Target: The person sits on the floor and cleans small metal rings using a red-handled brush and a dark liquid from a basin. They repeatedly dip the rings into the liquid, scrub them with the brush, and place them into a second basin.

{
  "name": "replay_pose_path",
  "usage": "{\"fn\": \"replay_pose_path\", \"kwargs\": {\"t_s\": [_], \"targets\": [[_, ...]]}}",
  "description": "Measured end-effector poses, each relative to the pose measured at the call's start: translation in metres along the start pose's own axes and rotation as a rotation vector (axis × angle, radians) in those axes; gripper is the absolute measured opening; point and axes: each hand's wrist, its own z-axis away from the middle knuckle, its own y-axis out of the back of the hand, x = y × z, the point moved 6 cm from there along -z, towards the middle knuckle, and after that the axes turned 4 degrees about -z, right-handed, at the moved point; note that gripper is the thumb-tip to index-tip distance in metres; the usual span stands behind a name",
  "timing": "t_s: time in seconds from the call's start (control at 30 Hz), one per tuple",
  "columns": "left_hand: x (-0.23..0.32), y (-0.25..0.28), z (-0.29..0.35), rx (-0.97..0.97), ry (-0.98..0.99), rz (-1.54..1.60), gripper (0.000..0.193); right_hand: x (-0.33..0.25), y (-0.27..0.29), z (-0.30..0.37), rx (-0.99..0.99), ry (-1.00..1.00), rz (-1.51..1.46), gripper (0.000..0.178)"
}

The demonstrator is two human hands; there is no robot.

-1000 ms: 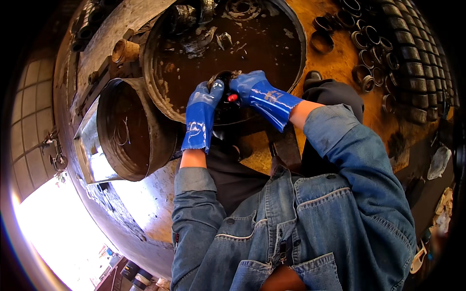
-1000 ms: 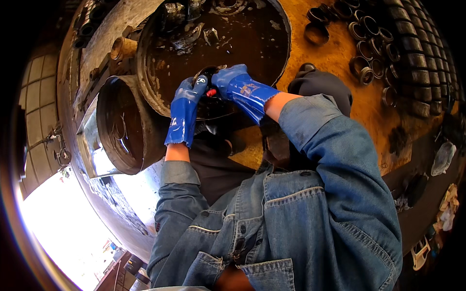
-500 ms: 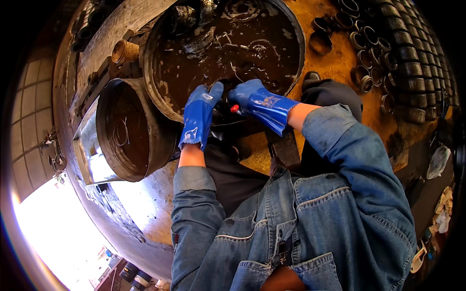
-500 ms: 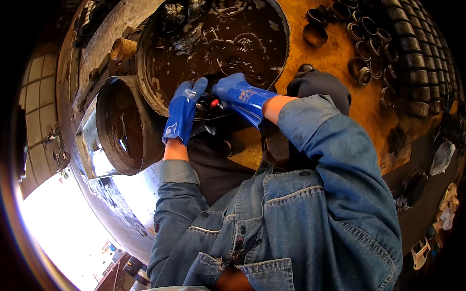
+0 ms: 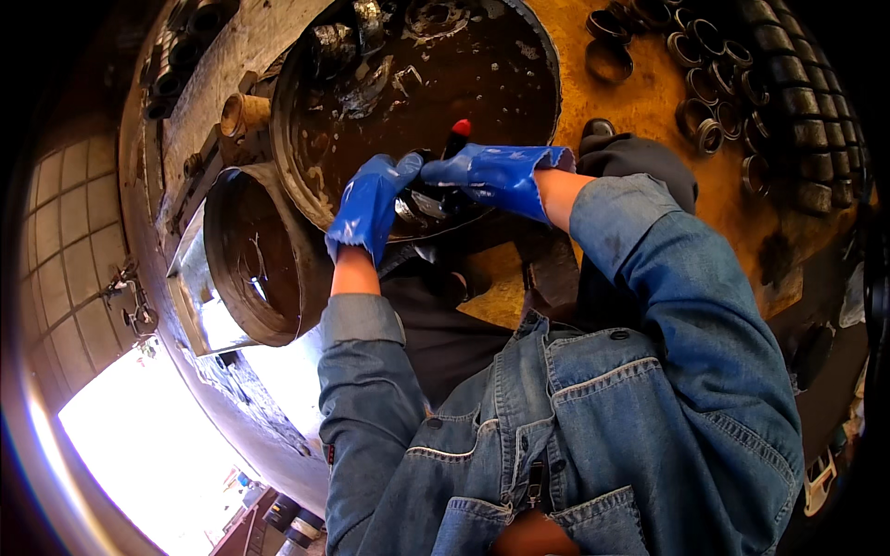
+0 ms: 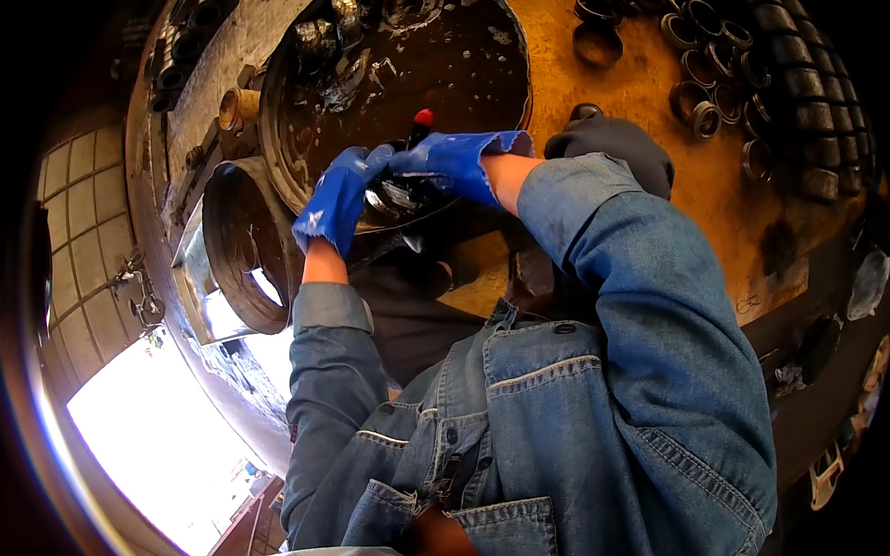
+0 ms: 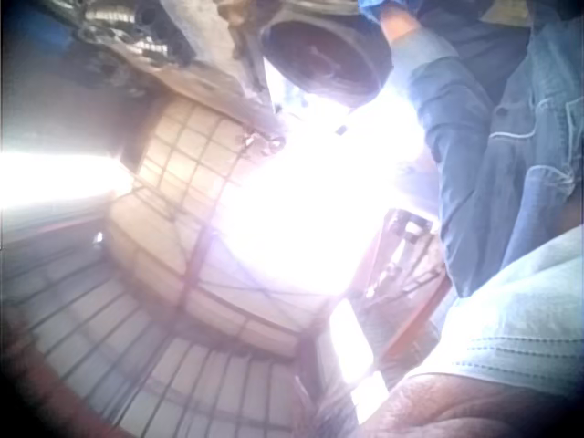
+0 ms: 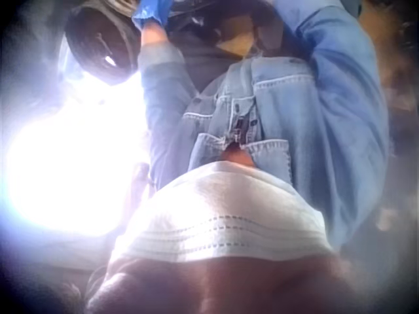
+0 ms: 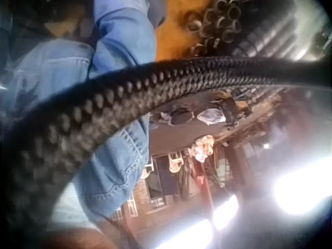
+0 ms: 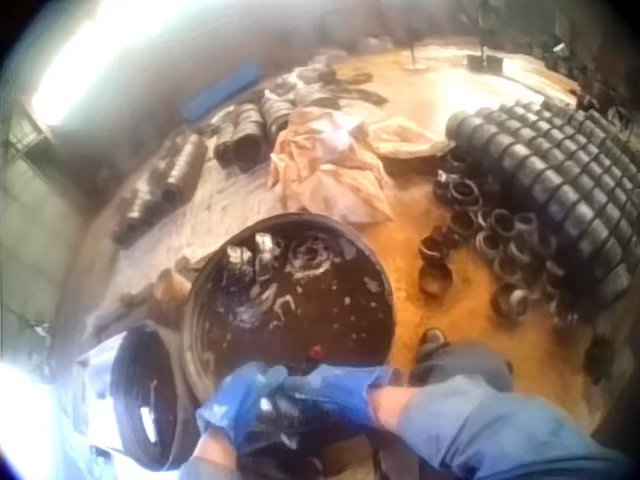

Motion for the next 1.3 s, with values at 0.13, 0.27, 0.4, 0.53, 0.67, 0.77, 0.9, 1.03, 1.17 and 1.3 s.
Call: {"fn": "replay_pose_path", "kwargs": {"t_s": [0.13, 0.27, 0.4, 0.53, 0.67, 0.77, 0.9, 1.03, 1.17, 1.3], "targets": [[0.010, 0.010, -0.024, -0.062, -0.021, -0.168, 0.074, 0.019, -0.004, -0.013, 0.146, 0.012, 0.377, 0.031], [-0.008, 0.007, -0.034, -0.115, -0.008, -0.166, 0.075, -0.003, -0.024, -0.020, -0.085, -0.112, 0.798, 0.028], [-0.012, -0.028, -0.033, -0.094, -0.038, 0.120, 0.078, 0.039, -0.011, -0.036, 0.036, -0.099, 0.555, 0.029], [-0.002, -0.038, 0.038, 0.191, -0.006, 0.260, 0.071, 0.031, 0.001, -0.013, 0.026, -0.207, -0.045, 0.029], [-0.003, -0.053, 0.047, 0.379, 0.013, 0.137, 0.066, 0.007, 0.011, 0.015, -0.023, -0.033, -0.048, 0.033], [-0.005, -0.036, 0.026, 0.279, -0.008, -0.099, 0.068, -0.004, 0.010, 0.023, -0.004, -0.219, -0.140, 0.037], [-0.005, -0.013, -0.013, -0.032, -0.025, -0.187, 0.069, -0.008, 0.009, 0.010, 0.090, -0.228, 0.224, 0.038], [-0.002, -0.013, -0.026, -0.213, -0.030, 0.015, 0.071, 0.005, -0.007, -0.014, 0.002, -0.163, 0.627, 0.034], [0.008, -0.028, 0.003, -0.077, -0.040, 0.214, 0.072, 0.013, -0.005, -0.009, 0.009, -0.196, 0.577, 0.036], [0.029, -0.036, 0.054, 0.205, -0.019, 0.283, 0.073, 0.029, 0.013, 0.002, 0.089, -0.238, 0.169, 0.042]]}}
